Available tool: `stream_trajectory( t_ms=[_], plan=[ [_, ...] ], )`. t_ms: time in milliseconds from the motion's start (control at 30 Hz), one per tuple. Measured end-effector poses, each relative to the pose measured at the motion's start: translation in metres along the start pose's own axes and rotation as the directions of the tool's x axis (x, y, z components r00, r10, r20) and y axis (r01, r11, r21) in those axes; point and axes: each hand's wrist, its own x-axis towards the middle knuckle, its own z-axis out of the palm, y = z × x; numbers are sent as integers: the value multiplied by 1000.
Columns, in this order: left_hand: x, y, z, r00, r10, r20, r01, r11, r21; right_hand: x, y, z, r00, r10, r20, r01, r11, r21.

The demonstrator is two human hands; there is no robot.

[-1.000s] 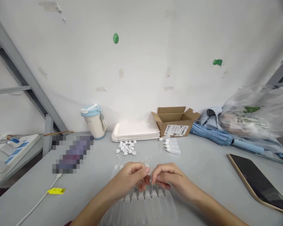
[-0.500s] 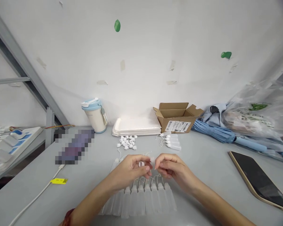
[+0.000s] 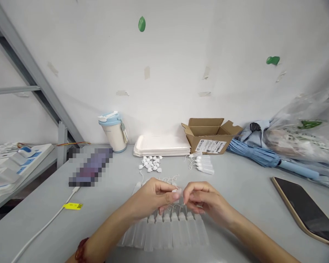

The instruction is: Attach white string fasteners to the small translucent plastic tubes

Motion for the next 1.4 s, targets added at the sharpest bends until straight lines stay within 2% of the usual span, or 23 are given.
stream_trajectory(
  t_ms=[133, 267, 400, 533, 600, 733, 833, 933, 1067, 1167, 1300, 1400],
  plan=[
    [0, -2, -2, 997, -14, 72, 26, 986, -163, -2, 0, -2, 999, -35, 25, 38, 992, -121],
    [2, -4, -2, 998, -57, 35, 64, 961, -269, -5, -2, 0, 997, -68, 26, 72, 967, -243],
    [2, -7, -2, 995, -92, 26, 95, 967, -238, -6, -3, 2, 991, -116, 67, 131, 933, -334],
    [1, -8, -2, 984, -131, 117, 151, 971, -184, -6, -4, 3, 988, -137, 77, 155, 923, -351],
    [1, -8, -1, 987, -121, 110, 138, 977, -163, -6, -5, 3, 989, -134, 65, 148, 929, -340],
    [2, -7, 2, 999, -43, -24, 41, 996, -74, -3, -5, 0, 997, -63, 43, 71, 971, -229],
    [4, -6, 5, 995, -16, -100, 10, 998, -62, -2, -3, -1, 1000, -18, 24, 21, 993, -116],
    [5, -4, 7, 998, -1, -65, -6, 995, -98, -2, -4, -1, 1000, -18, 8, 19, 998, -55],
    [5, -5, 9, 998, -52, -19, 50, 993, -109, -2, -5, -1, 1000, 5, 10, -5, 1000, -27],
    [5, -10, 13, 995, 21, -99, -18, 1000, 25, -2, -5, -3, 999, 52, -9, -52, 999, 2],
    [6, -14, 18, 941, 245, -234, -155, 925, 347, 0, -6, -6, 991, 135, -26, -133, 989, 68],
    [4, -14, 19, 930, 279, -238, -174, 907, 384, 1, -8, -8, 986, 167, 0, -165, 976, 144]
  ],
)
